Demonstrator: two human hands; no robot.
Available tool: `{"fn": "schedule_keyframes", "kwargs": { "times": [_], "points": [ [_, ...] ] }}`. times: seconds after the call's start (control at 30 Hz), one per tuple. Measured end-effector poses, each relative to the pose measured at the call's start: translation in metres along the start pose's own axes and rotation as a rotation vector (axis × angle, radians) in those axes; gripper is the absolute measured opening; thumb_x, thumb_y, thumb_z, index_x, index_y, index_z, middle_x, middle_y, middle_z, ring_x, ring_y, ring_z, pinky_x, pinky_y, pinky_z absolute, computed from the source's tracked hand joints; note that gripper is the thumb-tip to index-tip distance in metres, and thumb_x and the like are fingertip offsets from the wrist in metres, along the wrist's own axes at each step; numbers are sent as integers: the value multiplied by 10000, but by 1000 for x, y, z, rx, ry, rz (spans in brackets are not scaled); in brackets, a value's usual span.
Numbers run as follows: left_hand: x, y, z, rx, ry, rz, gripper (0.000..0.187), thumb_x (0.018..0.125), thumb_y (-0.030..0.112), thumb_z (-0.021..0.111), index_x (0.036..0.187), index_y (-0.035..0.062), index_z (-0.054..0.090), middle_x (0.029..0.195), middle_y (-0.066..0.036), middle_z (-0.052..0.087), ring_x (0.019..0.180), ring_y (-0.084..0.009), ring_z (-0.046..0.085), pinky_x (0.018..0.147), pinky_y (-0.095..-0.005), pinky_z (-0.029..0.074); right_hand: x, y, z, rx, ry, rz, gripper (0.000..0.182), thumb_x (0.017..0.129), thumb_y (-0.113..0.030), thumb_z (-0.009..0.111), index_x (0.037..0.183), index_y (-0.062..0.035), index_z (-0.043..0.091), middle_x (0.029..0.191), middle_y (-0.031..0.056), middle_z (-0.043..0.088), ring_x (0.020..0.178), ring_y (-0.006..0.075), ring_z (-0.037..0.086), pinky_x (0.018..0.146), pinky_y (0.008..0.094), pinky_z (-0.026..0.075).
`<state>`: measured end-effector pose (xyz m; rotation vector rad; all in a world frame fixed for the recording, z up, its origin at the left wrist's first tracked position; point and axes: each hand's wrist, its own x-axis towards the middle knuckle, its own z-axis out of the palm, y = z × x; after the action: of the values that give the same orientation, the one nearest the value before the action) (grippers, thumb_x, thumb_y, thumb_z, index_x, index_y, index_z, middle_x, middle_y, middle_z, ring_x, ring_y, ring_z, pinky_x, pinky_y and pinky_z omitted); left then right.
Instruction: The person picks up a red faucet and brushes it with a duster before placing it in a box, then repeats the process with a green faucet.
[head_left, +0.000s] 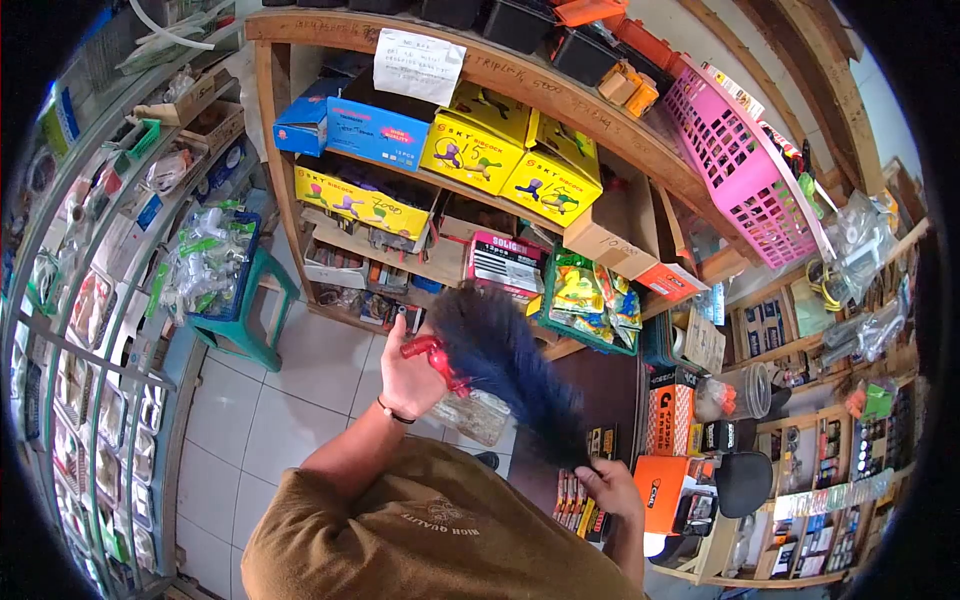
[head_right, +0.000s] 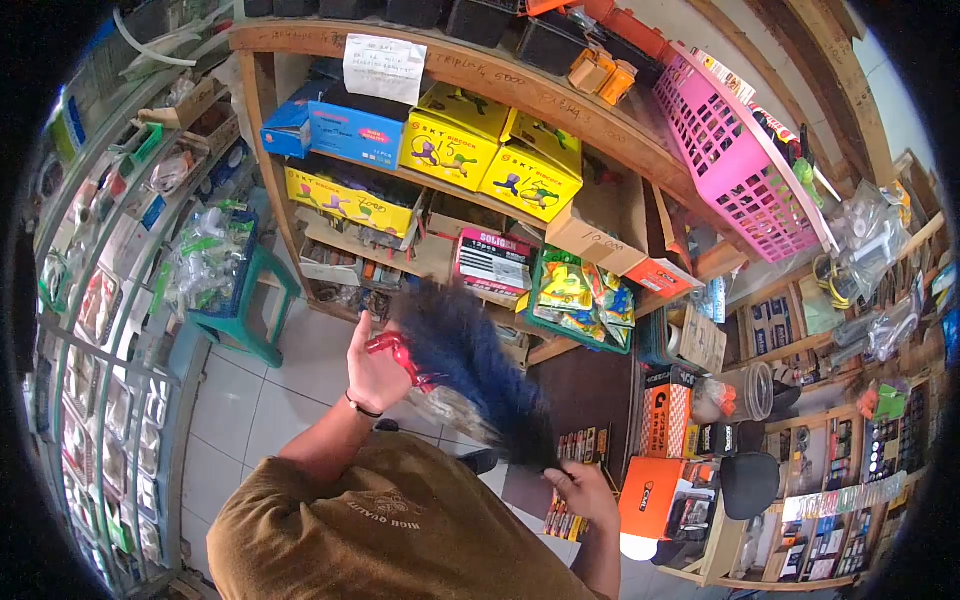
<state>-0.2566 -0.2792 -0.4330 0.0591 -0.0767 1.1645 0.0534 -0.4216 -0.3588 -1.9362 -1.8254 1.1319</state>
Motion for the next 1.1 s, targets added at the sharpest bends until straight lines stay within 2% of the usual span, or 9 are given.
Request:
{"fn": "schedule_keyframes", "kwargs": {
  "times": [0.13,0.33,0.43,0.57,0.67,0.8,1.0,1.07,1.1],
  "points": [
    [3,2,-20,-47,-159,-14,661,885,600,298,1384,167,318,1410,-65,352,1271,-284,366,1045,-577,236,-4,-4,-4,-5,-198,-187,194,832,-124,648,755,35,569,555,86,481,528,96,446,495,268,381],
    [2,1,-12,14,-28,-9,663,881,598,326,1385,167,331,1420,-79,348,1273,-291,367,1036,-572,239,4,-7,-8,-70,15,26,170,835,-141,635,803,24,607,574,134,509,526,143,495,520,302,423],
    [2,2,-10,-58,-105,24,658,883,589,341,1369,146,370,1395,-91,389,1264,-302,379,1052,-527,245,5,-12,-3,-43,-5,-288,233,847,-203,626,777,17,598,552,141,503,478,179,454,491,323,403],
    [1,3,-5,52,50,24,690,880,611,319,1413,176,271,1445,-75,308,1265,-294,378,1035,-578,235,8,-11,-6,-35,52,55,189,821,-153,654,784,25,602,572,154,499,497,183,450,509,322,406],
    [2,3,-13,-10,-126,15,657,877,595,358,1394,192,323,1393,-70,397,1283,-292,356,1033,-558,251,2,-8,-4,-69,-47,-220,251,843,-208,635,766,27,595,550,132,484,490,148,426,485,314,388],
    [-2,4,-7,-6,66,-18,684,880,610,310,1405,173,294,1436,-70,330,1293,-308,333,1040,-558,233,8,-13,-4,-73,72,66,217,821,-176,658,786,30,597,574,150,496,507,162,431,508,323,404],
    [3,5,-15,-65,-203,18,724,869,639,292,1411,159,277,1469,-95,249,1326,-323,268,1064,-543,206,5,-14,2,-55,37,-154,266,842,-196,639,738,38,569,534,97,452,509,128,458,500,307,399],
    [-4,5,1,-335,34,-22,739,867,640,299,1416,148,257,1471,-99,240,1323,-320,277,1067,-527,216,4,-12,2,-40,80,-146,275,841,-194,641,721,38,555,527,89,432,509,121,457,498,306,396],
    [-5,3,2,9,1,12,733,872,630,301,1418,143,248,1459,-98,266,1309,-313,304,1068,-514,227,4,-11,1,-19,76,-53,248,831,-176,648,731,34,561,533,98,434,509,121,460,501,305,399]
  ]
}}
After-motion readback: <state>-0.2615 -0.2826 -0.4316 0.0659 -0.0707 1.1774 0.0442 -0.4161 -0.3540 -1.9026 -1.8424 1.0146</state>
